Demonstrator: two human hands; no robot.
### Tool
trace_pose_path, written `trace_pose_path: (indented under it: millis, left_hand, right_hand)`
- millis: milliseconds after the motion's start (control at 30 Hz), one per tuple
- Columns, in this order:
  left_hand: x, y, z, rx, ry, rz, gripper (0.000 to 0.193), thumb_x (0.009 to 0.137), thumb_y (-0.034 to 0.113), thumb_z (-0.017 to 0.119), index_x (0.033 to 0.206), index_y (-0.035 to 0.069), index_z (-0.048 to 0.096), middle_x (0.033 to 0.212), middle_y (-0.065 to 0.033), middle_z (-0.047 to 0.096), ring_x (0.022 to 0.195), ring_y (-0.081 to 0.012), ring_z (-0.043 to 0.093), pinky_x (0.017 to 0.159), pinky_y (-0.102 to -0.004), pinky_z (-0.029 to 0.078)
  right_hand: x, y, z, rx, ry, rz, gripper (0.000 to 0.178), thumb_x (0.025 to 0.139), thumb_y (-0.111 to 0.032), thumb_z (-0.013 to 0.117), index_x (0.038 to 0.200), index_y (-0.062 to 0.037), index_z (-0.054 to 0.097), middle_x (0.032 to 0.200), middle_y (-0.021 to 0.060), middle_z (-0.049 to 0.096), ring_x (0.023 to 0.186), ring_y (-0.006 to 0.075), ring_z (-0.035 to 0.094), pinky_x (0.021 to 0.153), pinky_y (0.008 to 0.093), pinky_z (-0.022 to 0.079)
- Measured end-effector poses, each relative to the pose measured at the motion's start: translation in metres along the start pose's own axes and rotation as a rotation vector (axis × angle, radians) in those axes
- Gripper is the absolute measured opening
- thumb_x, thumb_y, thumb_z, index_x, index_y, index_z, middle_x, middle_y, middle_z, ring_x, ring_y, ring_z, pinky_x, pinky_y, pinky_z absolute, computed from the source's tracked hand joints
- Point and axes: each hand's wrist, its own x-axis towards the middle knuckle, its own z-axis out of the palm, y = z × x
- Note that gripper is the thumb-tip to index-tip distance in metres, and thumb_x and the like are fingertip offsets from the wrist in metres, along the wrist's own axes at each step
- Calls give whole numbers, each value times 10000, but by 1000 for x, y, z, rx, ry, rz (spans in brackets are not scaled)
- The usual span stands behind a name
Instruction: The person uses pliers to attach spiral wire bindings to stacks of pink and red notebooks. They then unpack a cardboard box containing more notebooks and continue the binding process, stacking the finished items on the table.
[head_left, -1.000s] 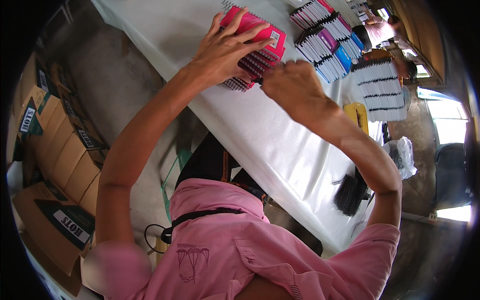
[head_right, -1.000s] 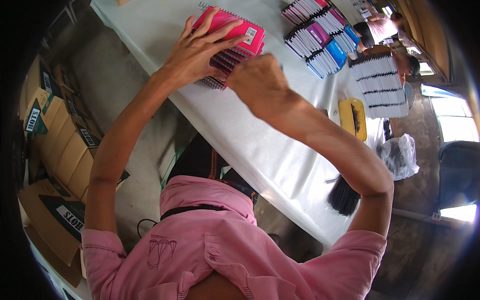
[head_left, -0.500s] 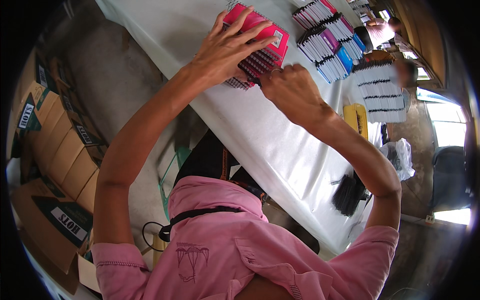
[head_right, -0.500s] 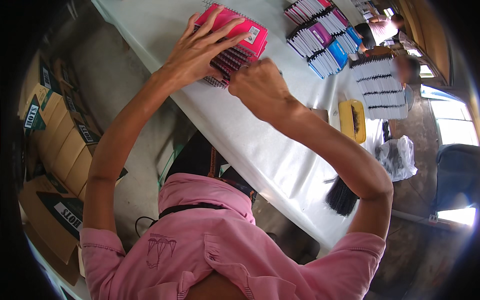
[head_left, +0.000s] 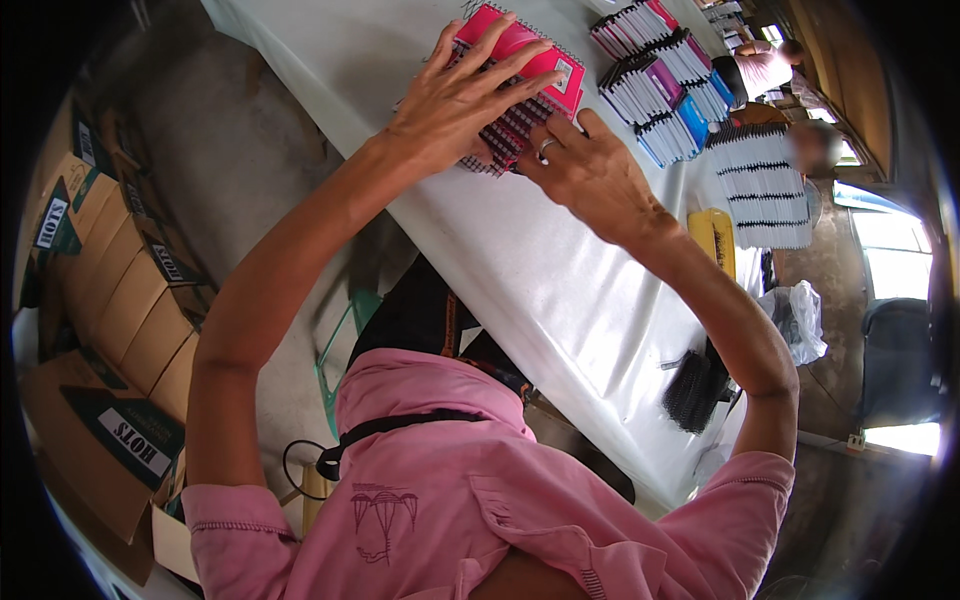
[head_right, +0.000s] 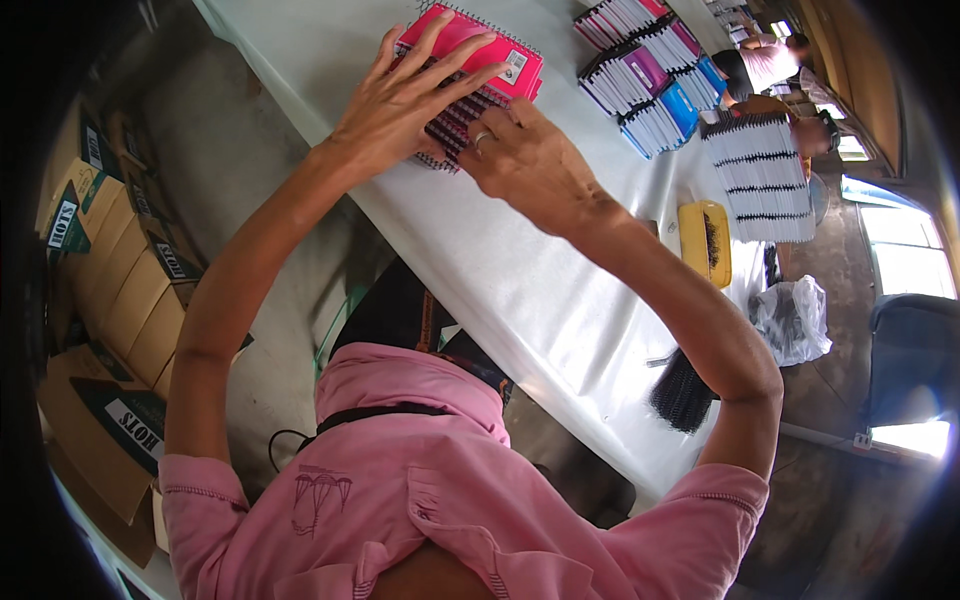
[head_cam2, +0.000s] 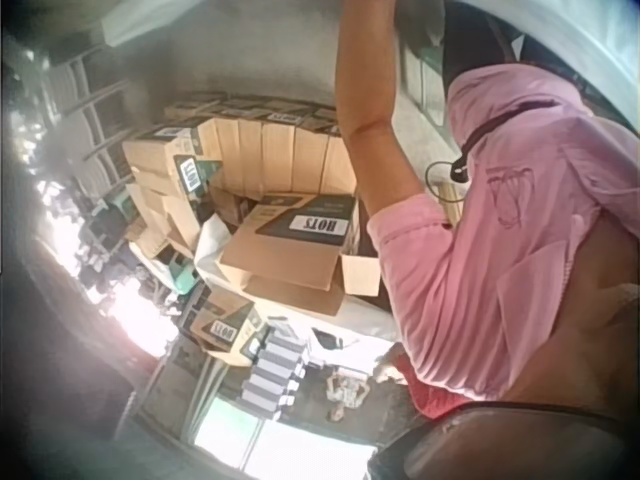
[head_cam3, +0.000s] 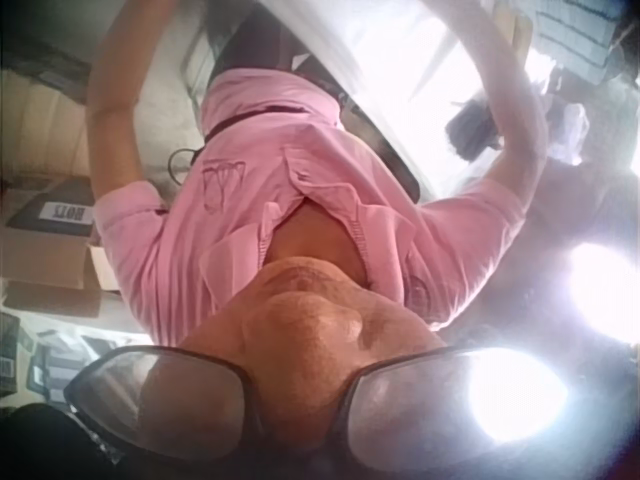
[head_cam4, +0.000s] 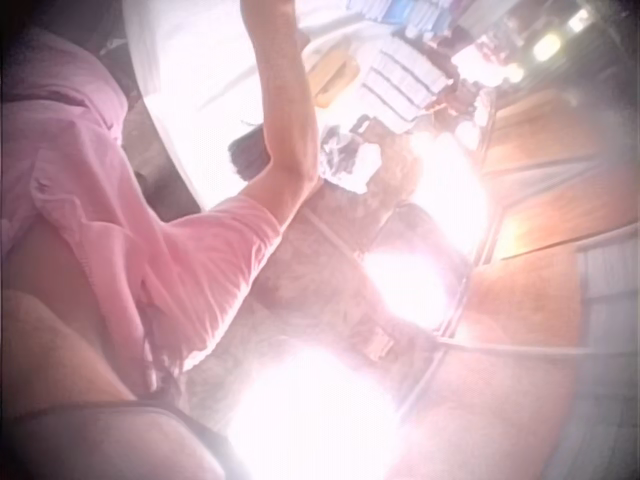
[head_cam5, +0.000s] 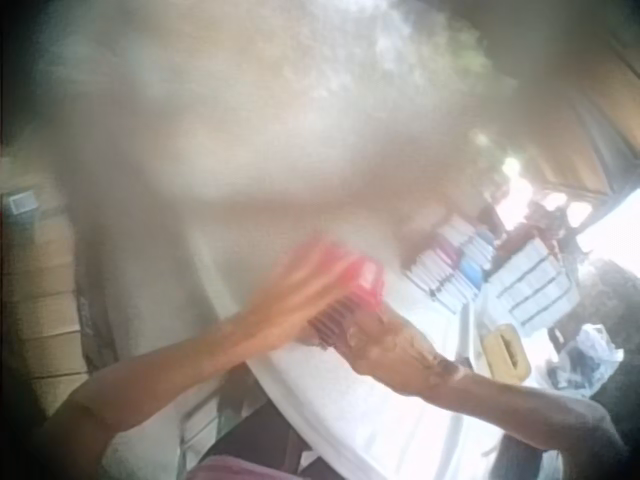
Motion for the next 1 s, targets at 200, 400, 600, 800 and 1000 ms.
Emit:
trace_pose_path:
  millis: [200, 400, 600, 800, 1000]
  left_hand:
    - [-5, -3, 4, -11, 64, 46, 1155, 389, 272, 867, 1427, 315, 363, 1497, 25, 303, 1400, -279, 219, 1090, -545, 262]
    - [-11, 0, 8, 2, 12, 30, 1178, 401, 300, 864, 1448, 295, 324, 1497, 28, 295, 1391, -286, 232, 1084, -536, 264]
    - [-11, -1, 12, 26, 36, 61, 1166, 426, 287, 867, 1452, 301, 314, 1497, 29, 293, 1389, -288, 234, 1088, -543, 255]
    - [-17, -1, 8, -6, 45, 52, 1178, 416, 284, 871, 1453, 295, 313, 1496, 32, 294, 1384, -283, 245, 1091, -544, 251]
    - [-16, 2, 8, 55, 19, 34, 1199, 407, 296, 864, 1461, 297, 292, 1485, 34, 309, 1379, -278, 254, 1090, -538, 250]
  right_hand:
    - [27, -15, -25, 100, -571, 216, 183, 671, -63, 686, 850, -101, 672, 837, 42, 642, 917, 175, 580, 876, 362, 418]
    - [1, -1, 2, 41, 11, -41, 251, 680, -77, 691, 925, -113, 650, 917, 36, 628, 1063, 176, 510, 962, 332, 343]
    - [3, -14, -1, -37, -138, 24, 199, 677, -96, 692, 869, -83, 640, 878, 61, 627, 904, 172, 579, 876, 343, 427]
    - [23, -19, -21, -16, -513, 195, 153, 674, -96, 688, 822, -73, 656, 812, 54, 638, 903, 187, 595, 801, 331, 450]
    - [2, -10, 8, 53, 107, -42, 139, 750, -83, 619, 881, -126, 630, 887, 2, 582, 932, 148, 542, 910, 351, 397]
